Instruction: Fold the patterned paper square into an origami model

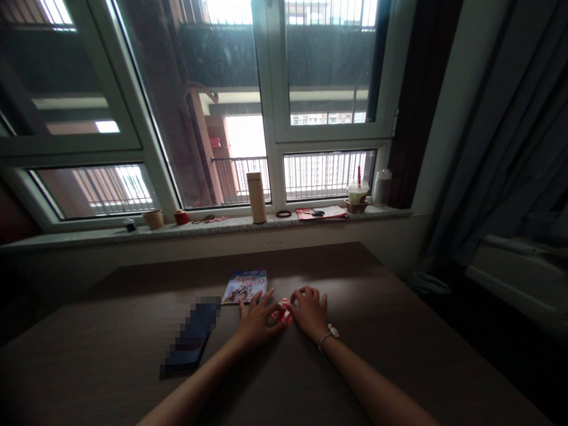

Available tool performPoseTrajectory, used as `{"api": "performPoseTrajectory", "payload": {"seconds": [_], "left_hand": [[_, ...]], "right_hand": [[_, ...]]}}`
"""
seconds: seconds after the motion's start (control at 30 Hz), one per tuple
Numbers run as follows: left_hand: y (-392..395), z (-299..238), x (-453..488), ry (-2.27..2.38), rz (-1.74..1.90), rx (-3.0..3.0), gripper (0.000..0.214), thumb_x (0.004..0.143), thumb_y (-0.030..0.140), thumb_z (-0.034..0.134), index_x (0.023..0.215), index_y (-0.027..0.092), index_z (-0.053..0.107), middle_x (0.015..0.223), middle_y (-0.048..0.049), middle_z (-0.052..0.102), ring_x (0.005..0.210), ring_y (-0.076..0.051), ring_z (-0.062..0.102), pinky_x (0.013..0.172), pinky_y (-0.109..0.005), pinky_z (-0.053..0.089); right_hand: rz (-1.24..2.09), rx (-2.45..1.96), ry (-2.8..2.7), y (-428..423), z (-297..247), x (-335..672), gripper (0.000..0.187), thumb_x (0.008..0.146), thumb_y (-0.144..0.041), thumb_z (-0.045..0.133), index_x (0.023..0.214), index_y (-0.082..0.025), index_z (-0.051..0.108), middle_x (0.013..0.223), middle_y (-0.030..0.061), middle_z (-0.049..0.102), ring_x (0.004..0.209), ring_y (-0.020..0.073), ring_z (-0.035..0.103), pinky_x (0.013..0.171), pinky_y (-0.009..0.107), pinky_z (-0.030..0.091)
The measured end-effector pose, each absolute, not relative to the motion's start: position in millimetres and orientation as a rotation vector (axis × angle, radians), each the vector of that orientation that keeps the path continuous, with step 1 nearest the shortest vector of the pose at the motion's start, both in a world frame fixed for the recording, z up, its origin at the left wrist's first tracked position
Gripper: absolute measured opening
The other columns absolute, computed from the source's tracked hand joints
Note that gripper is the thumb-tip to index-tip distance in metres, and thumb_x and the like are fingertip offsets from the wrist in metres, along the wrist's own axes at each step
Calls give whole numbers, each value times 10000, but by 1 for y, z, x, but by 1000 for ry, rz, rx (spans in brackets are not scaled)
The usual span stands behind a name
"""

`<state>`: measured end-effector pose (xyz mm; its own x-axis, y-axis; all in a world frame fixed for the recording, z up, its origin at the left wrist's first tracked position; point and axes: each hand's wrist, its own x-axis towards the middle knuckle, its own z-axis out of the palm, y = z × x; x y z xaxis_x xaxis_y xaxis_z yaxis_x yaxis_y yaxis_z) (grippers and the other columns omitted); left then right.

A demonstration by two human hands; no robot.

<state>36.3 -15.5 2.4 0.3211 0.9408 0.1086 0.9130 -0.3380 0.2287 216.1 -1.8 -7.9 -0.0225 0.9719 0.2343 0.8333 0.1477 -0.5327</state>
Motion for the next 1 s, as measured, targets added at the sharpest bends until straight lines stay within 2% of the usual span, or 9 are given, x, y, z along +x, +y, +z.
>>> {"api": "performPoseTrajectory", "payload": {"seconds": [0.13, 0.23, 0.33, 0.7, 0.87, 1.0], "left_hand": [[-16, 4, 36, 1708, 357, 2456, 409, 812, 609, 571, 1198, 477, 589, 1568, 52, 284, 1430, -410, 177, 1002, -800, -27], [-16, 4, 36, 1714, 349, 2451, 387, 813, 607, 565, 1173, 468, 605, 1570, 59, 279, 1430, -413, 175, 1007, -795, -34], [-17, 3, 37, 1715, 354, 2453, 380, 825, 615, 542, 1173, 472, 602, 1568, 64, 282, 1431, -407, 177, 1015, -787, -39], [-19, 6, 37, 1710, 333, 2443, 390, 831, 616, 544, 1180, 453, 607, 1549, 34, 331, 1428, -410, 181, 1024, -773, -54], [-21, 7, 37, 1715, 355, 2429, 396, 831, 615, 545, 1181, 441, 612, 1545, 35, 341, 1425, -407, 185, 1044, -748, -65], [-20, 8, 37, 1710, 332, 2423, 393, 839, 627, 525, 1180, 451, 609, 1550, 49, 330, 1422, -409, 189, 1039, -758, -54]], "right_hand": [[381, -1654, -1854, -2, -9, 224, 187, 879, -360, 523, 936, -294, 688, 1090, 27, 609, 1153, 250, 465, 1094, 536, 175], [368, -1553, -1885, -2, -10, 232, 192, 864, -303, 535, 914, -292, 720, 1018, 26, 633, 1069, 218, 517, 1039, 415, 299], [338, -1452, -1914, -2, -11, 240, 193, 860, -300, 559, 900, -290, 748, 996, 40, 634, 1040, 215, 525, 977, 353, 361], [216, -1596, -2047, -14, 7, 238, 222, 848, -321, 576, 963, -324, 765, 1059, 52, 617, 1118, 222, 483, 991, 313, 351], [202, -1665, -2025, -16, 12, 236, 230, 836, -401, 580, 934, -325, 773, 1047, 42, 620, 1099, 210, 504, 975, 291, 349], [206, -1660, -1977, -13, 9, 234, 229, 842, -426, 577, 872, -321, 779, 1022, 43, 620, 1078, 215, 513, 1014, 330, 313]]}}
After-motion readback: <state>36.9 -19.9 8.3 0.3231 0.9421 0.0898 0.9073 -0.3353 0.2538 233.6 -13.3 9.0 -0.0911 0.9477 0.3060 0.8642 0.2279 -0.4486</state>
